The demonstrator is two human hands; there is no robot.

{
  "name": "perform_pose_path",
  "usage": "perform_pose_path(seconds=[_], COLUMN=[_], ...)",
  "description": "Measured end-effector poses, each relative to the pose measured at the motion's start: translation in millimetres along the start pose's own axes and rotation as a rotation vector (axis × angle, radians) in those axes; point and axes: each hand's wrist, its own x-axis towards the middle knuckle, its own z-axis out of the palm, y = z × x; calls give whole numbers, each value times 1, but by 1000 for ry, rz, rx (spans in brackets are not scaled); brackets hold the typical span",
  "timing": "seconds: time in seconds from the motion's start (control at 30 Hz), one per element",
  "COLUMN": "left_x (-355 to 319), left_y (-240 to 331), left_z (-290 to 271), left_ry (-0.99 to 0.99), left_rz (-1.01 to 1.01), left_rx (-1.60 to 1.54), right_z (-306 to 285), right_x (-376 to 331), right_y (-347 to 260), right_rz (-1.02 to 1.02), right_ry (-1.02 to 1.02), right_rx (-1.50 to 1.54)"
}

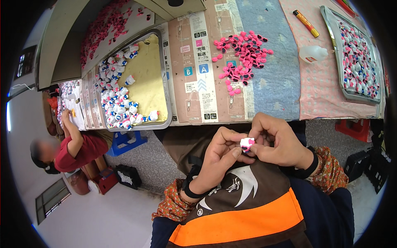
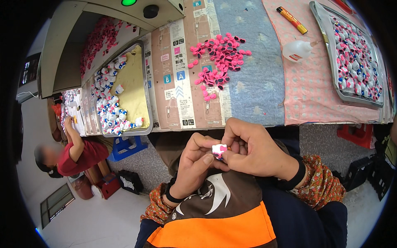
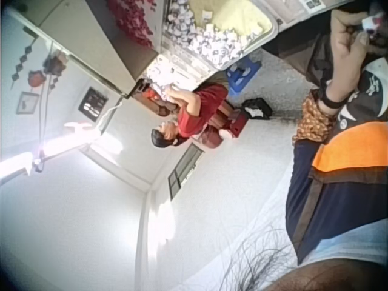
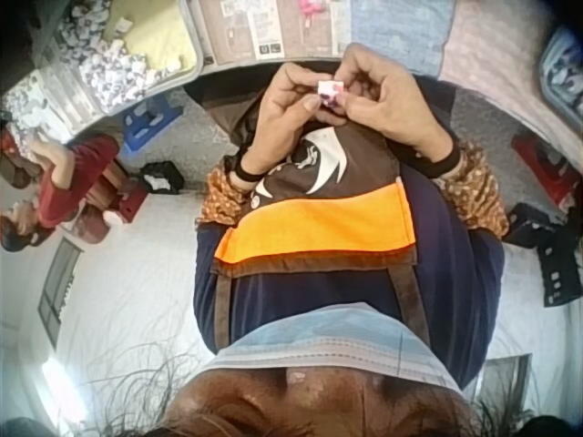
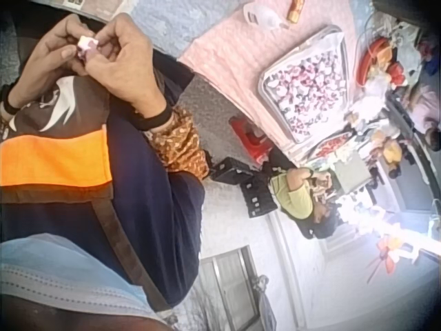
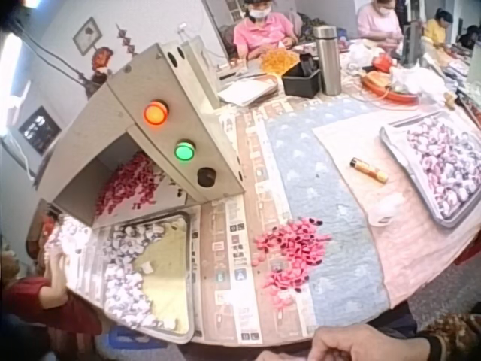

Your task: Assembling small plastic components by applying adhesive and joining parts.

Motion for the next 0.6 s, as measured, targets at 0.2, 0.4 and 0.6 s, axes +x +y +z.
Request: perform_pose_path(seconds=[0.2, 0.4, 0.6], left_x=[1, 5, 6], left_y=[-8, -10, -3], left_z=[-4, -9, -3], left_ry=[-22, -50, 36], left_rz=[83, 115, -124], left_rx=[64, 33, -262], right_z=[1, 1, -1], right_x=[-2, -2, 3], right_y=[-2, -4, 1], right_rz=[-68, -151, -12], right_ry=[-1, 12, 0], right_rx=[-134, -238, 107])
